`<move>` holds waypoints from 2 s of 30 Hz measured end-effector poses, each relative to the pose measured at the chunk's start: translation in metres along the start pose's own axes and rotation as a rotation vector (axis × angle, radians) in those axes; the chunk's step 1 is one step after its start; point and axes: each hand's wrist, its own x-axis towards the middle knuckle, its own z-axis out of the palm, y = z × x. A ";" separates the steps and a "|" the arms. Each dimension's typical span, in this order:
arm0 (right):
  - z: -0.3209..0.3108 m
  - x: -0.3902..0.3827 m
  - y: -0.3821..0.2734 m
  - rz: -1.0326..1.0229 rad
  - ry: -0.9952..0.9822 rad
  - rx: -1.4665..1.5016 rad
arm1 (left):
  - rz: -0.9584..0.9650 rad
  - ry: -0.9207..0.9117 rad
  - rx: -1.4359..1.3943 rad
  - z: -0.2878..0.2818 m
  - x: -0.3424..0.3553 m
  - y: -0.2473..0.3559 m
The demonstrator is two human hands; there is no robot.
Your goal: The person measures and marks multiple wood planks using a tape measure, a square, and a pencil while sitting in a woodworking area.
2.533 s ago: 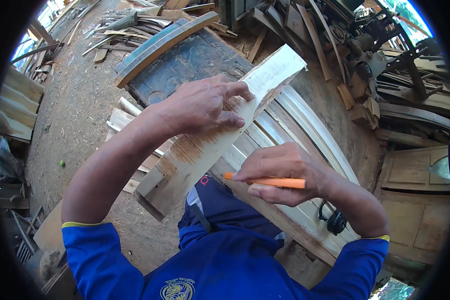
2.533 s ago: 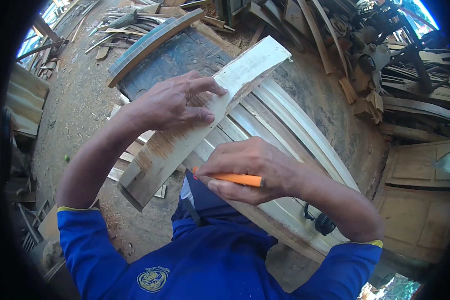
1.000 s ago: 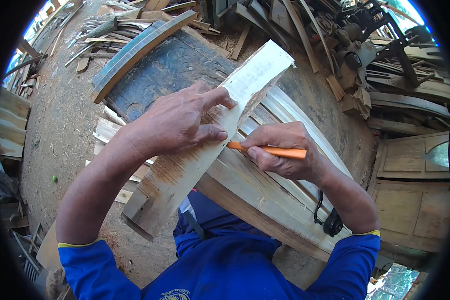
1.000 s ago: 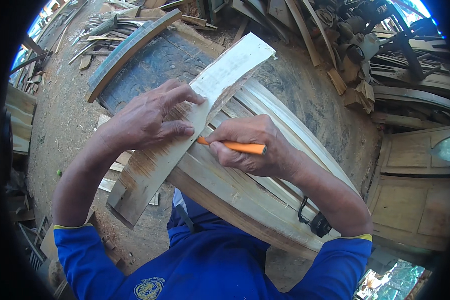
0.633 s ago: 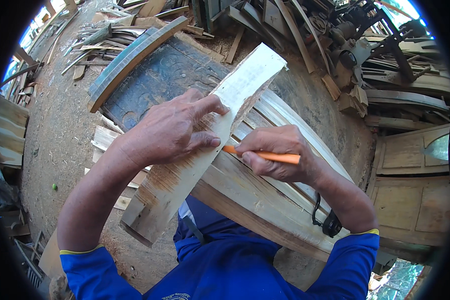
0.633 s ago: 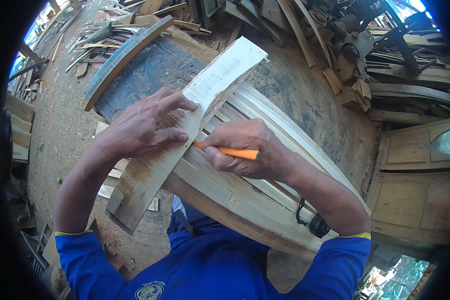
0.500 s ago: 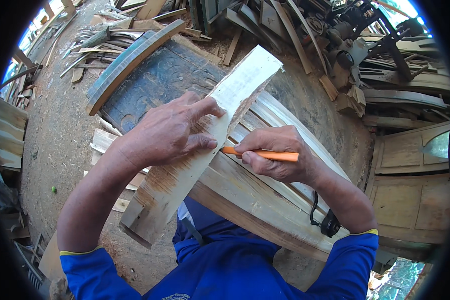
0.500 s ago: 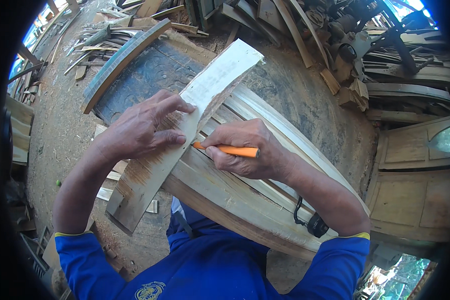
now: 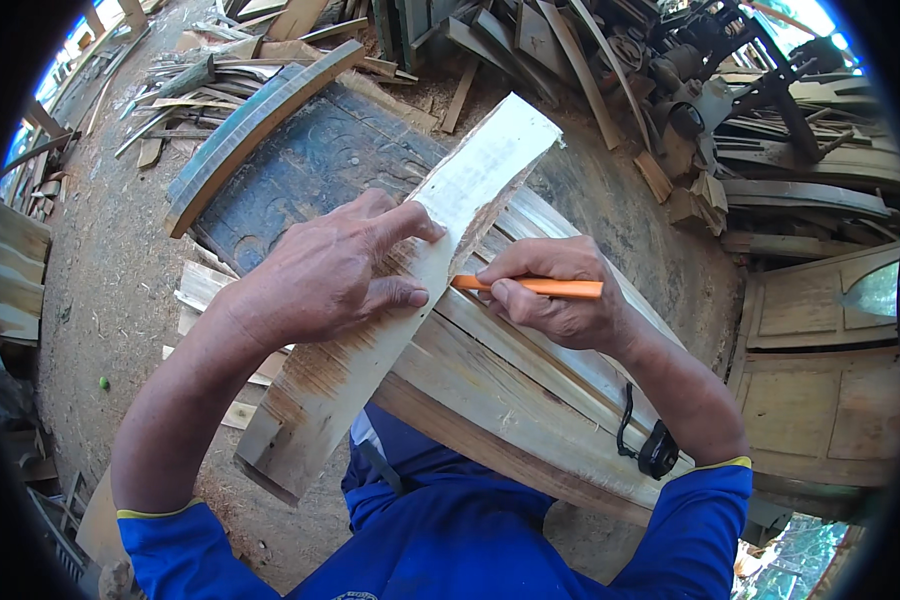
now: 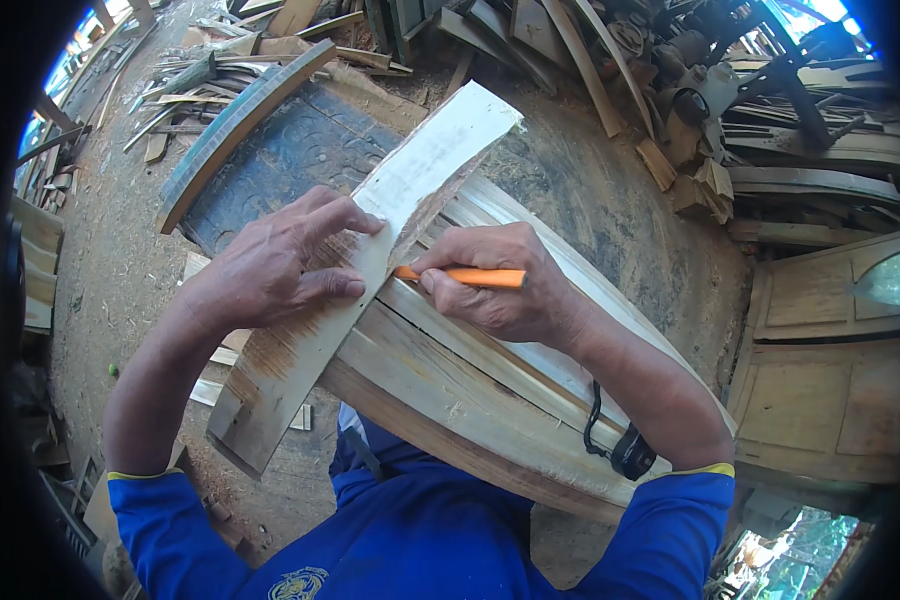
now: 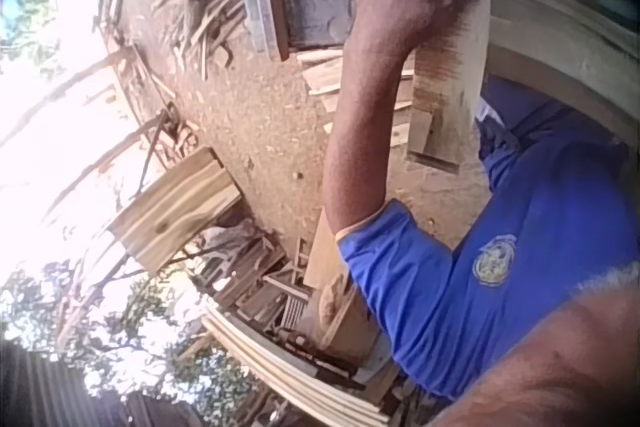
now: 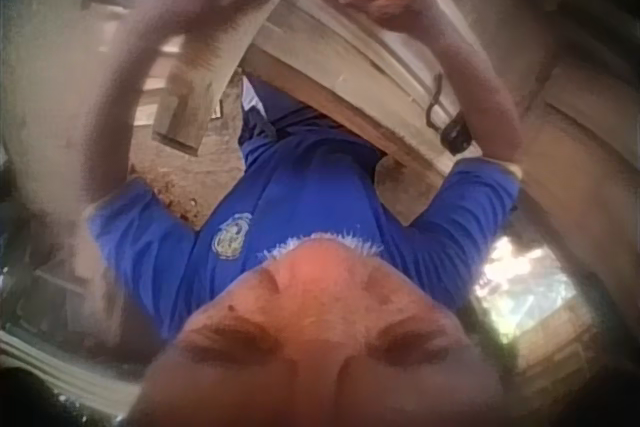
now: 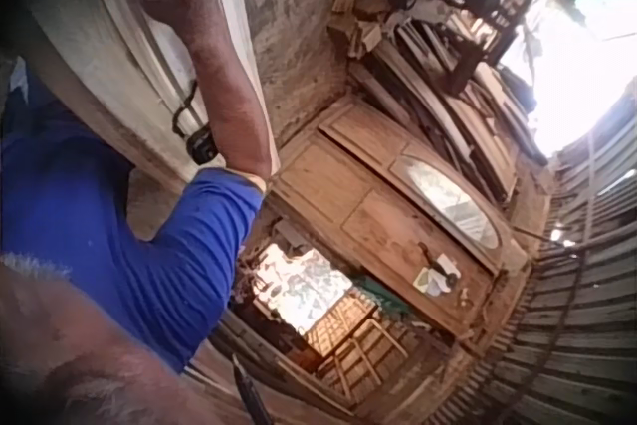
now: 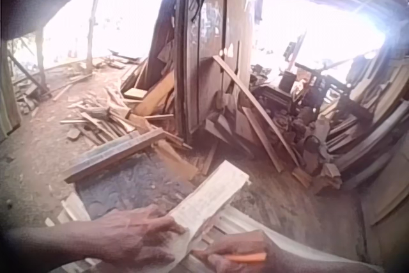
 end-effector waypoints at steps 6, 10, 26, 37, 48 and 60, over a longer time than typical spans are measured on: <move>-0.010 0.001 0.004 0.262 0.037 0.141 | 0.005 -0.004 -0.013 0.000 0.000 0.001; -0.008 0.006 0.003 0.170 -0.016 0.077 | -0.009 -0.008 0.012 0.000 0.001 0.001; -0.009 -0.002 0.011 0.029 0.108 -0.096 | -0.004 -0.005 0.018 0.001 0.002 0.002; -0.007 -0.007 0.007 -0.157 0.149 -0.055 | 0.004 -0.030 0.005 -0.005 0.001 0.004; 0.005 -0.002 0.003 -0.290 0.114 -0.483 | 0.020 -0.011 0.022 -0.003 0.001 0.001; 0.004 0.001 0.000 -0.225 0.247 -0.393 | 0.010 -0.021 0.024 -0.003 0.001 0.003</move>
